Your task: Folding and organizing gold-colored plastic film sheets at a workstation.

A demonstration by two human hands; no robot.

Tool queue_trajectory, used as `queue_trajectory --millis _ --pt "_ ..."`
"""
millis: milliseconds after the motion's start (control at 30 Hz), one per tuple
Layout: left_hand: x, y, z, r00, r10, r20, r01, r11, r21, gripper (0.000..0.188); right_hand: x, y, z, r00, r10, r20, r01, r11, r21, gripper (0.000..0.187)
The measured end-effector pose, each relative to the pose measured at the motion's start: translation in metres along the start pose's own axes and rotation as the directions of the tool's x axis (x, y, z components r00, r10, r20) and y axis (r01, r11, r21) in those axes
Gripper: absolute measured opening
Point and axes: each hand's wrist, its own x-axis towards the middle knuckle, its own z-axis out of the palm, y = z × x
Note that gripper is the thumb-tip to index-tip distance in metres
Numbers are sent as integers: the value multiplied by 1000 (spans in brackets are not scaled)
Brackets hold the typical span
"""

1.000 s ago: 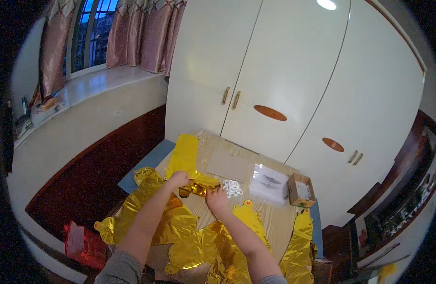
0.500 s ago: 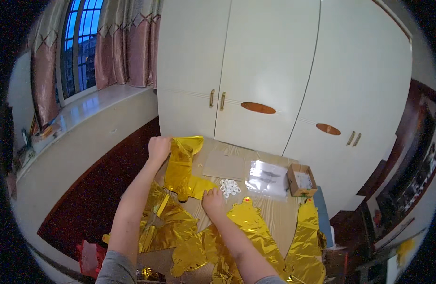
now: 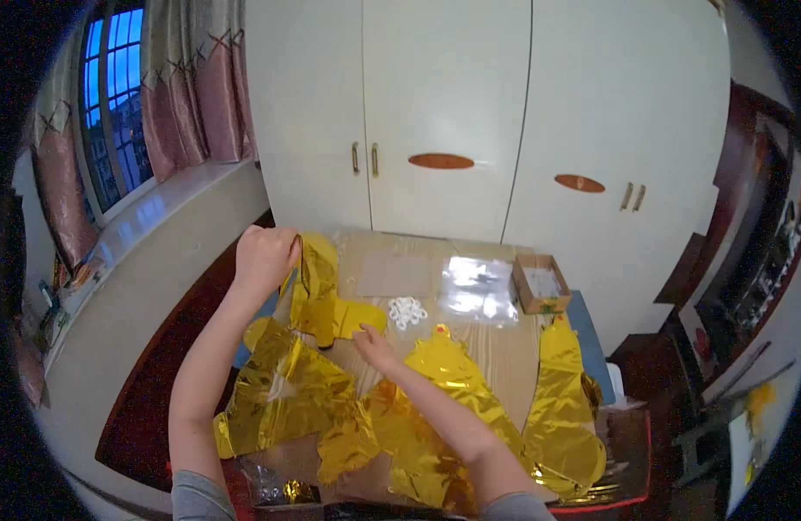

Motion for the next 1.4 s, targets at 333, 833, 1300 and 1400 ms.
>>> queue_trajectory --millis 333,833,1300,1400 --pt "-16 136 -137 924 383 -9 -383 924 -16 9 -145 -17 -87 902 -124 414 -361 311 879 63" --pt "-187 306 -133 704 706 -84 -557 475 -681 18 -306 -6 -145 851 439 289 -512 817 266 66" --pt "-211 320 -102 783 615 97 -290 498 -817 20 -326 38 -152 953 277 125 -279 960 5 57" --pt "-209 319 -95 773 622 126 -123 342 -932 31 -324 16 -147 933 343 106 -342 939 -24 46"
